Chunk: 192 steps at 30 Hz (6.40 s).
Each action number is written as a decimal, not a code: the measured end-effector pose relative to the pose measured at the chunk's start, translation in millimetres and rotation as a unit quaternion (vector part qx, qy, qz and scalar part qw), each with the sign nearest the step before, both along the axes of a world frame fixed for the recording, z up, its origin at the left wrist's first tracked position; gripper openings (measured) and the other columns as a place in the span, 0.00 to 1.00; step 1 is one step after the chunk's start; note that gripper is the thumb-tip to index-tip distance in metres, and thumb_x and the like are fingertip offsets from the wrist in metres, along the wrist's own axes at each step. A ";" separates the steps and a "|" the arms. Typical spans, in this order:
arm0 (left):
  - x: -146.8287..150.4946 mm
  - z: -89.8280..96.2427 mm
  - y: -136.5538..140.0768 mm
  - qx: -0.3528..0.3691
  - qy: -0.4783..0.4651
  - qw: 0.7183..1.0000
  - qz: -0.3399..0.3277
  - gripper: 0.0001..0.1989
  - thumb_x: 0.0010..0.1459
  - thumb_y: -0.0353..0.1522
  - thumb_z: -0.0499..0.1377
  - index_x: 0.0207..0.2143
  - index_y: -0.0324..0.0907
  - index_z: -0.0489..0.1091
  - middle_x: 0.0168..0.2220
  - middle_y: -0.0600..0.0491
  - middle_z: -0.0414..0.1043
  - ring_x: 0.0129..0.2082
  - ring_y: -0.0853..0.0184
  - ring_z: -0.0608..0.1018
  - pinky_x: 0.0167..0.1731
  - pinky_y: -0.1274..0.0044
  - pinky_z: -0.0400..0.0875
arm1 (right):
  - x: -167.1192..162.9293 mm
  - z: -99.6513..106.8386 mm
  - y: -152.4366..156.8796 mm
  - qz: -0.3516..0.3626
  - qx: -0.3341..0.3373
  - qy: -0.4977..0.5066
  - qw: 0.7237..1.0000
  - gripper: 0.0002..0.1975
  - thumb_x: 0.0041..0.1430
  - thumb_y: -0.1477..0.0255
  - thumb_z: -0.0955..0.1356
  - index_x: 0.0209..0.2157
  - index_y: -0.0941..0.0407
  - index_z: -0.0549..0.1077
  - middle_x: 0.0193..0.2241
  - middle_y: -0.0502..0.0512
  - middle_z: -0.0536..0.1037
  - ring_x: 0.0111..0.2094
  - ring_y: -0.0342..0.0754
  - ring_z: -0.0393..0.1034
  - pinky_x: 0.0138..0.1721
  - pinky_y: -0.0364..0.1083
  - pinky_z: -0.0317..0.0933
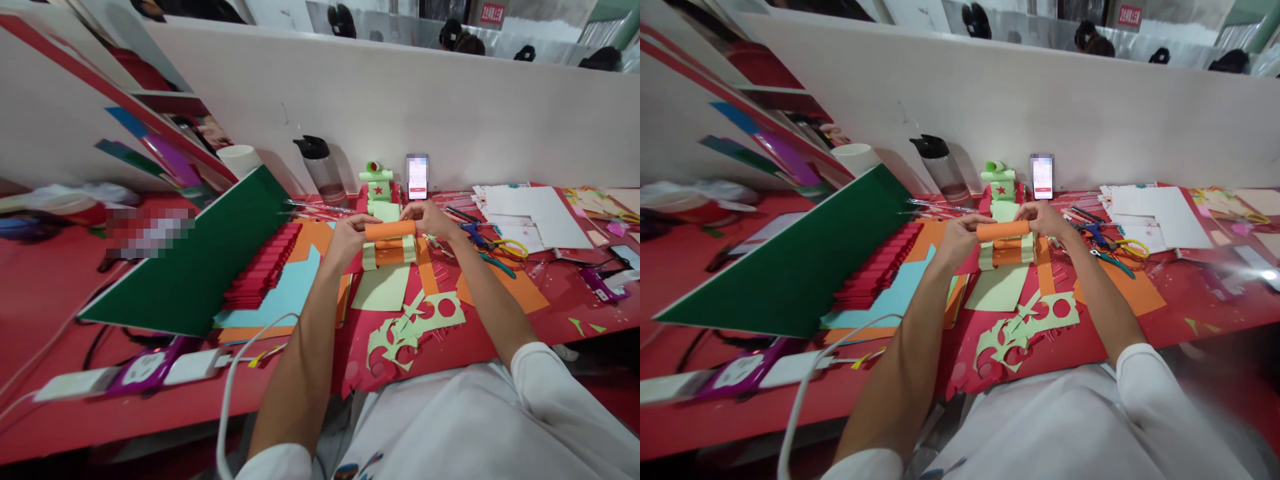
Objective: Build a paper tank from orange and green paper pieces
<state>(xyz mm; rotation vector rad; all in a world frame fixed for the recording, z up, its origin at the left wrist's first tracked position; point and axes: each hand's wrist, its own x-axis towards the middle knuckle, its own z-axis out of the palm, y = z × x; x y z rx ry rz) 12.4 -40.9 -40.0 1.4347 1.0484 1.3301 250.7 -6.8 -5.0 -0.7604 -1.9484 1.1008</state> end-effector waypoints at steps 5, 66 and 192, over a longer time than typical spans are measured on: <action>-2.9 1.9 -0.7 -0.008 -0.019 1.000 0.000 0.19 0.43 0.32 0.67 0.41 0.43 0.79 0.31 0.52 0.80 0.34 0.63 0.81 0.36 0.71 0.78 | 3.9 -3.2 5.8 -0.010 0.001 0.017 1.000 0.08 0.49 0.69 0.74 0.32 0.57 0.79 0.29 0.53 0.82 0.30 0.46 0.71 0.36 0.45 0.67; -7.1 -14.0 14.2 0.036 -0.020 0.997 0.058 0.19 0.51 0.43 0.69 0.43 0.42 0.77 0.37 0.51 0.77 0.38 0.64 0.78 0.44 0.70 0.74 | -3.5 -20.5 10.6 -0.102 -0.035 0.003 0.994 0.18 0.53 0.61 0.76 0.41 0.57 0.79 0.37 0.56 0.80 0.38 0.48 0.75 0.34 0.44 0.73; 2.1 -2.0 2.6 0.092 -0.001 0.995 0.043 0.21 0.55 0.45 0.68 0.46 0.42 0.76 0.34 0.55 0.70 0.35 0.68 0.75 0.40 0.74 0.74 | 5.4 -4.4 3.1 -0.031 -0.041 -0.071 0.996 0.20 0.50 0.58 0.76 0.37 0.59 0.75 0.32 0.52 0.78 0.33 0.45 0.70 0.33 0.43 0.63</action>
